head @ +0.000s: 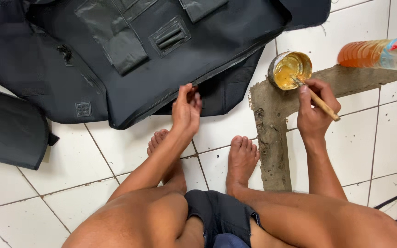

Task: The person applies a yellowish substance from a small container onto the seams and edges of a black bag using a wooden stick. They work on the rolled sleeve and the main body of the bag, spreading the substance along the stitching.

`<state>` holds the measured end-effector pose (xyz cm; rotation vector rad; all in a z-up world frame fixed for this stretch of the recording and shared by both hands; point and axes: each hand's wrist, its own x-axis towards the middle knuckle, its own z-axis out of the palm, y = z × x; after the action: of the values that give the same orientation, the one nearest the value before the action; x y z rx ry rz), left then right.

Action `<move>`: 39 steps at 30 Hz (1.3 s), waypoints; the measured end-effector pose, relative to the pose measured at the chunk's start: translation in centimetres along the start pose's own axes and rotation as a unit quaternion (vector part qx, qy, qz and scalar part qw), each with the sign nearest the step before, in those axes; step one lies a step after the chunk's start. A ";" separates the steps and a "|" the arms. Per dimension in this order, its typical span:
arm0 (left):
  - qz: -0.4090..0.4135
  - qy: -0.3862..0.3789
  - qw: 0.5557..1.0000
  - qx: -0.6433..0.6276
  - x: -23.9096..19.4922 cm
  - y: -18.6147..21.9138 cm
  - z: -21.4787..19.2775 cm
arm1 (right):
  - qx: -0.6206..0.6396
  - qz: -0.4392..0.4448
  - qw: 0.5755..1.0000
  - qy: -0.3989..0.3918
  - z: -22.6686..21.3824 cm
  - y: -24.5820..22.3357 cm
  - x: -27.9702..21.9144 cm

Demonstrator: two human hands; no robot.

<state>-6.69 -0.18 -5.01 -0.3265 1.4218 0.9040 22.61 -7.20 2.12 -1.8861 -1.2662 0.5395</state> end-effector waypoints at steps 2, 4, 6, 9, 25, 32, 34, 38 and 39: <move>0.110 -0.108 0.980 -0.123 0.1 0.4 0.0 | 0.024 0.000 0.999 -0.044 -0.2 -0.7 0.4; 0.095 -0.162 0.971 -0.149 0.2 0.5 0.3 | 0.072 0.048 0.996 -0.002 -0.4 1.1 -0.2; 0.079 -0.215 0.958 -0.174 0.7 0.2 0.7 | 0.119 0.096 0.988 0.038 -0.8 1.6 -0.4; 0.003 -0.200 0.969 -0.143 2.3 -0.6 1.3 | 0.091 0.182 0.979 -0.020 -1.3 1.5 -0.1; 0.024 -0.405 0.914 0.030 4.3 -1.9 0.2 | 0.445 0.419 0.792 0.023 -0.6 6.9 -3.7; 0.006 -0.446 0.891 0.090 4.6 -1.8 0.2 | 0.558 0.360 0.748 -0.010 2.5 6.6 -3.7; 0.012 -0.454 0.886 0.092 4.4 -1.9 0.2 | 0.488 0.269 0.830 -0.035 4.6 2.3 -3.3; 0.030 -0.475 0.874 0.097 3.4 -1.2 0.6 | 0.131 -0.125 0.981 -0.069 7.4 -5.1 -0.6; 0.029 -0.474 0.874 0.098 3.1 -1.1 0.6 | 0.132 -0.123 0.981 -0.070 8.4 -4.0 -1.5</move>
<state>-5.82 0.61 -8.15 0.3041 0.5877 0.7830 13.71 -4.66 0.16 -1.4705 -1.4191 0.6791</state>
